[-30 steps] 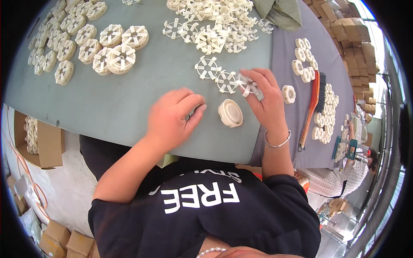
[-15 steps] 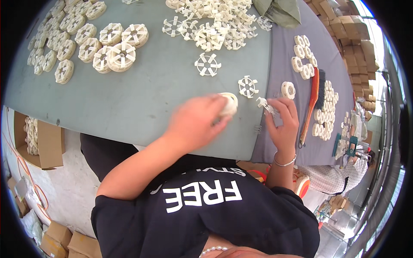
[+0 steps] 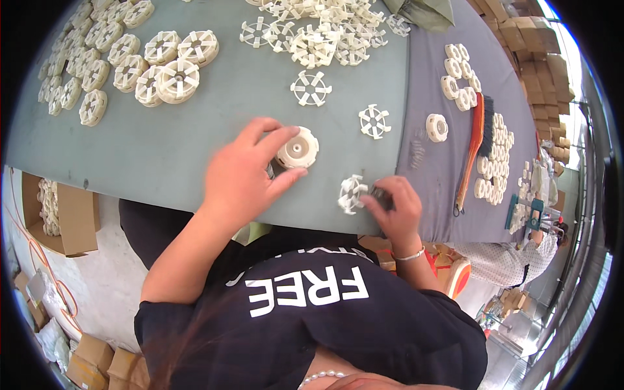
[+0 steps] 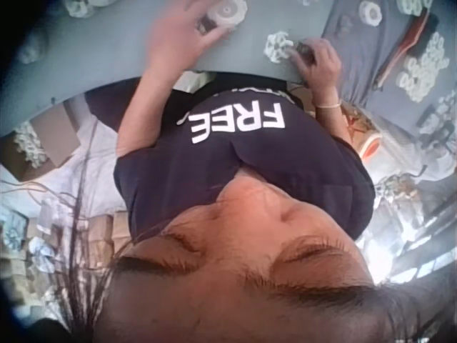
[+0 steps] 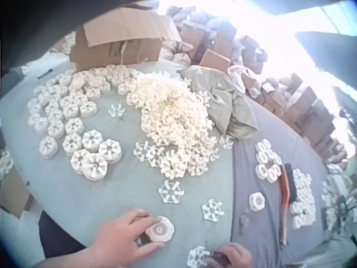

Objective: The person assembles small white plastic components by hand on a table. They pick up a base piece, insert a metal spring, and then fit a cross-shaped plastic piece into the center. The person repeats this process for multiple units, placing the finished assemblies in a pile on the table.

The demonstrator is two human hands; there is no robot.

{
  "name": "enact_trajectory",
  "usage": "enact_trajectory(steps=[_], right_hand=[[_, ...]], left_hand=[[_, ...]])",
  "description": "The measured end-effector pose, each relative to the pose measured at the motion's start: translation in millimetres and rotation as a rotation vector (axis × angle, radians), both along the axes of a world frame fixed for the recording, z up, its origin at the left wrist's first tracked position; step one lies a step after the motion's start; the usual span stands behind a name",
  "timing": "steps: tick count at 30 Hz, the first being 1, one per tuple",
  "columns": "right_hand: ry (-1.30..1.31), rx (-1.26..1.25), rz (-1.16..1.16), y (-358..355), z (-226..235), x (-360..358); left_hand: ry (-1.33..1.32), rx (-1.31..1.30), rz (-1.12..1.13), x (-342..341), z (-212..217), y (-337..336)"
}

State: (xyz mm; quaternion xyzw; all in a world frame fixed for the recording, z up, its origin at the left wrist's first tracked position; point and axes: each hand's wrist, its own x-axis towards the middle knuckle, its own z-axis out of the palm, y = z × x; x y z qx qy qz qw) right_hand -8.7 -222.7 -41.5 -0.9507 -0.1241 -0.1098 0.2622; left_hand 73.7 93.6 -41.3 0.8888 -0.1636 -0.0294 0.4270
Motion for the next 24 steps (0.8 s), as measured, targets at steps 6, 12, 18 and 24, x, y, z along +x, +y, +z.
enact_trajectory(steps=[6,12,18,24], right_hand=[[0.093,0.123,-0.028,-6.9,10.8,9.9],[0.421,0.76,0.22,15.0,24.6,54.6],[0.245,0.449,0.419,69.3,32.6,102.9],[-0.029,0.111,0.518,81.7,10.6,109.7]], left_hand=[[-0.041,-0.008,-0.048,0.8,-8.1,2.5],[-0.009,-0.001,-0.041,2.6,-3.9,2.4],[-0.004,-0.037,-0.052,5.7,-5.2,6.5],[0.042,-0.027,-0.057,6.4,-5.9,6.6]])
